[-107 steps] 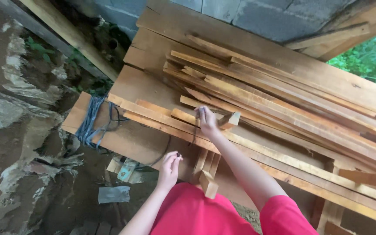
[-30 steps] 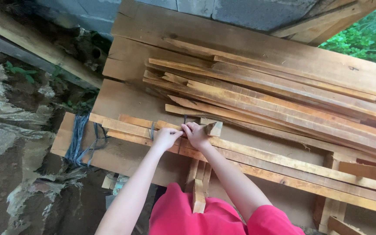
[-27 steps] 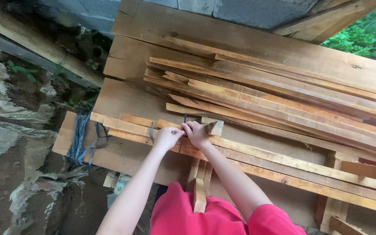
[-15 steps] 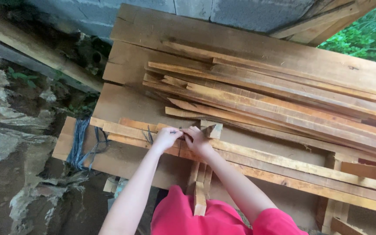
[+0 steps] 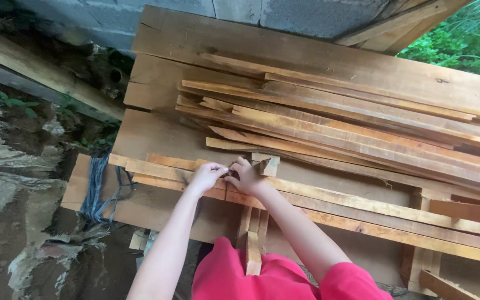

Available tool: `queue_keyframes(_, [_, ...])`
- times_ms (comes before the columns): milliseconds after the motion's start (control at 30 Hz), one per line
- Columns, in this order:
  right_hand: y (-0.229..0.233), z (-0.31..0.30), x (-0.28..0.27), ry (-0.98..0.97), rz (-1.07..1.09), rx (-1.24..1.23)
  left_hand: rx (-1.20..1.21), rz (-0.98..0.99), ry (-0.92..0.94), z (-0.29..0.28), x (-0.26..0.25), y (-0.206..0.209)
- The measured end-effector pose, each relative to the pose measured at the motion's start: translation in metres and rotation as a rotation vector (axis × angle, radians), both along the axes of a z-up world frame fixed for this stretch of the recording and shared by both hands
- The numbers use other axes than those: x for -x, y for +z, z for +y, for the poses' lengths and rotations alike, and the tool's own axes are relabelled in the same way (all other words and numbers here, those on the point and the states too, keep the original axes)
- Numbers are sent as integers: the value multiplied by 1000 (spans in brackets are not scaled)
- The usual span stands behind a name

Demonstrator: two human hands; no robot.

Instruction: Bundling several thin strips of wood together using a plastic strap.

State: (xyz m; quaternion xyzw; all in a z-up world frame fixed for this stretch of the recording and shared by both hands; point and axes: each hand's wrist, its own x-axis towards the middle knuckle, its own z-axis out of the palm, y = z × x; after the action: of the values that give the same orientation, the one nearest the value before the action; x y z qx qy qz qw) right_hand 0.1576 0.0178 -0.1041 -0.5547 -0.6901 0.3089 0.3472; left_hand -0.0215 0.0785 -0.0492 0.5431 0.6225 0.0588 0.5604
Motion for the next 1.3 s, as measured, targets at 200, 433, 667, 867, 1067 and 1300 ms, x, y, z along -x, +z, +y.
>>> queue_keyframes(200, [-10,-9,-1,-95,-19,-104,-17,60,2,1,1,-2])
queue_keyframes(433, [34,-14,12,-297,-483,-207,-57,127,-59,-6,-5,-19])
queue_keyframes(667, [15,17,30,-660,230,664,-132,251,-243,-11,-21,2])
queue_keyframes(867, [-2,49,26,-628,-35,691,-59,282,-166,-26,-25,32])
queue_keyframes(1067, [16,52,22,-654,141,709,-80,243,-128,-27,-36,50])
queue_keyframes(1300, [-17,56,23,-683,196,766,-119,156,-31,-33,-37,56])
